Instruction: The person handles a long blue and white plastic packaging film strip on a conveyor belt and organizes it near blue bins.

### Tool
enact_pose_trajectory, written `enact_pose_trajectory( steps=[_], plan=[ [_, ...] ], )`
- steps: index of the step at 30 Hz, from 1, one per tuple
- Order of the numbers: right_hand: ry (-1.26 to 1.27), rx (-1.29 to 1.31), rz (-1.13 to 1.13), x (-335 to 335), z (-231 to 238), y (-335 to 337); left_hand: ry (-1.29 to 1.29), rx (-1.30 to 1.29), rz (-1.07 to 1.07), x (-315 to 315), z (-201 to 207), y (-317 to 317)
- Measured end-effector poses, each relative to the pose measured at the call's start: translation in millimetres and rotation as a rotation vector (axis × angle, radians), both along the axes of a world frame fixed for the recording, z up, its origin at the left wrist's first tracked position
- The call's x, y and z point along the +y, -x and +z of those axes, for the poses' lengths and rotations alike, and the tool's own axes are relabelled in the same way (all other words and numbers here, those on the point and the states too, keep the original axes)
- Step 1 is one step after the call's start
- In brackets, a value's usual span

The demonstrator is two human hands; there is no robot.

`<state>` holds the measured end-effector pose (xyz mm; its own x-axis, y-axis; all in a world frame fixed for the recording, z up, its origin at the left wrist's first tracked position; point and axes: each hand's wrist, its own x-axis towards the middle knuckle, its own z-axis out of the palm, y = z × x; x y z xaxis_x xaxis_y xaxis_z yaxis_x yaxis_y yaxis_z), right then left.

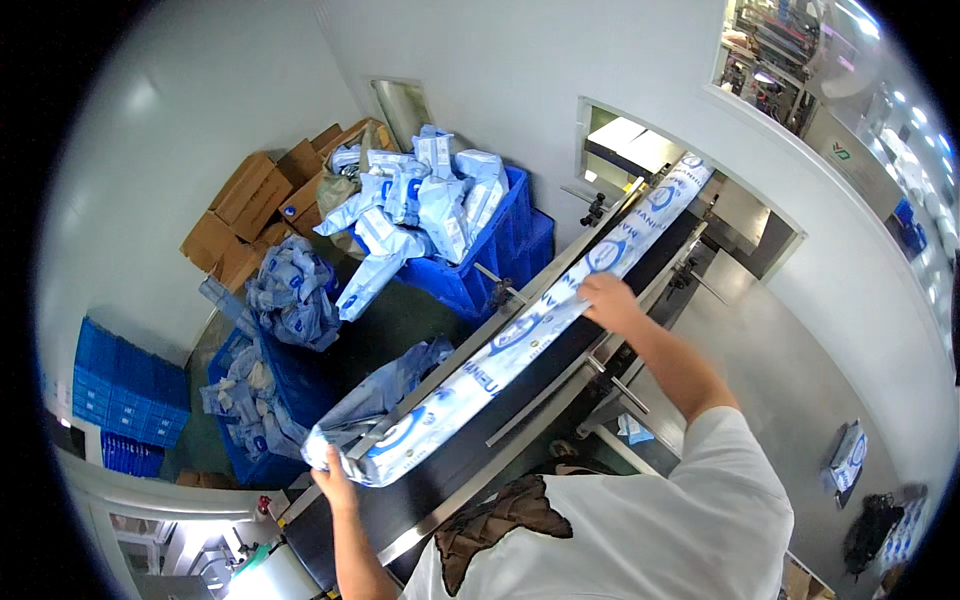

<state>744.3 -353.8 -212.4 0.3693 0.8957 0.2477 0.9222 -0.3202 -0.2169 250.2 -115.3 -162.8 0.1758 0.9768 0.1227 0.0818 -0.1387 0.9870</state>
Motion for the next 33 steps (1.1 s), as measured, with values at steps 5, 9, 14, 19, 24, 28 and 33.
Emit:
enact_pose_trajectory(
  steps=[5,9,14,19,24,28,33],
  plan=[
    [-0.233,-0.069,-0.071,30,-9,54,0.108,-0.049,0.143,30,45,-1],
    [-0.349,0.064,-0.248,40,-18,85,0.077,-0.192,0.156,87,56,-10],
    [-0.375,0.204,-0.343,40,-8,111,0.111,-0.725,0.243,91,70,-76],
    [-0.442,0.283,-0.358,42,8,143,0.367,-0.547,-0.176,-6,-7,-158],
    [-0.542,0.327,-0.283,48,20,171,0.589,-0.326,-0.768,-90,-66,-205],
    [-0.487,0.314,-0.228,48,21,193,0.52,-0.471,-0.681,-82,-54,-215],
    [-0.384,0.265,-0.126,52,11,221,0.694,-0.612,-0.501,-76,-19,-208]
  ],
)
